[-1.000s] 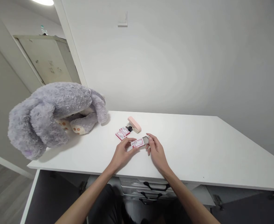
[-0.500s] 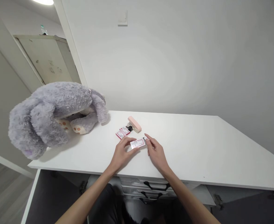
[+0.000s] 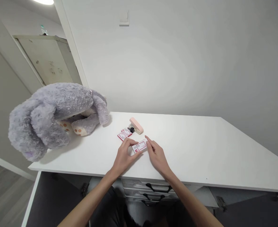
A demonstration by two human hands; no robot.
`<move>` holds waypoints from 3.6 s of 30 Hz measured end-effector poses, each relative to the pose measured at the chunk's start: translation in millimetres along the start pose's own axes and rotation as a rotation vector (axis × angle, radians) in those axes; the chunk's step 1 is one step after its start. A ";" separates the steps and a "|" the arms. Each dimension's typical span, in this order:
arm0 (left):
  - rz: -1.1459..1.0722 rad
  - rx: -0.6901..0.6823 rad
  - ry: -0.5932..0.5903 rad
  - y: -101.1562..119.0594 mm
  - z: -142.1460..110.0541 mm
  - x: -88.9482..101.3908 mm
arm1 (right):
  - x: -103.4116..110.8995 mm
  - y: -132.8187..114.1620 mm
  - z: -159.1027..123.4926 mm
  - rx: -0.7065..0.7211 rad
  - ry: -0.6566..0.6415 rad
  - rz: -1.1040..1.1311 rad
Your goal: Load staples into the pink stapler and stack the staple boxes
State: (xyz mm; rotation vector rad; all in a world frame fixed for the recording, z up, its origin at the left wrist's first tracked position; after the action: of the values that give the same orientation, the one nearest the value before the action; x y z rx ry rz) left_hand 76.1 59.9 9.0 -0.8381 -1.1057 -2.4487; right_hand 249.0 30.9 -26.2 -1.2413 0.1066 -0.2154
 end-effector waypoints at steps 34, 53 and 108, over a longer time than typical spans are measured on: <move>0.500 -0.102 0.032 -49.4 -18.7 68.3 | 1.2 5.8 -12.3 -0.143 -0.089 0.189; -0.141 0.266 -0.192 -10.8 -0.8 2.2 | 110.9 10.3 -32.5 -0.187 -0.064 -0.064; -0.092 0.359 -0.188 -11.8 -11.4 3.0 | 115.3 7.0 -40.4 -0.267 0.016 0.035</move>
State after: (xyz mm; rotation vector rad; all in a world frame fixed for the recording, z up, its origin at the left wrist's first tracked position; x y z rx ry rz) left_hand 63.4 58.7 -1.8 -0.9295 -1.6237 -2.1737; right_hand 354.2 -29.7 -41.7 -1.5019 0.1745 -0.1850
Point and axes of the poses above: each hand's wrist, its own z-axis towards the middle knuckle, its own x-axis out of the back of the hand, y = z × x, the point moved 5 cm from there along z, towards the middle knuckle, and after that the axes turned 11 degrees about z, right-handed, at the moved point
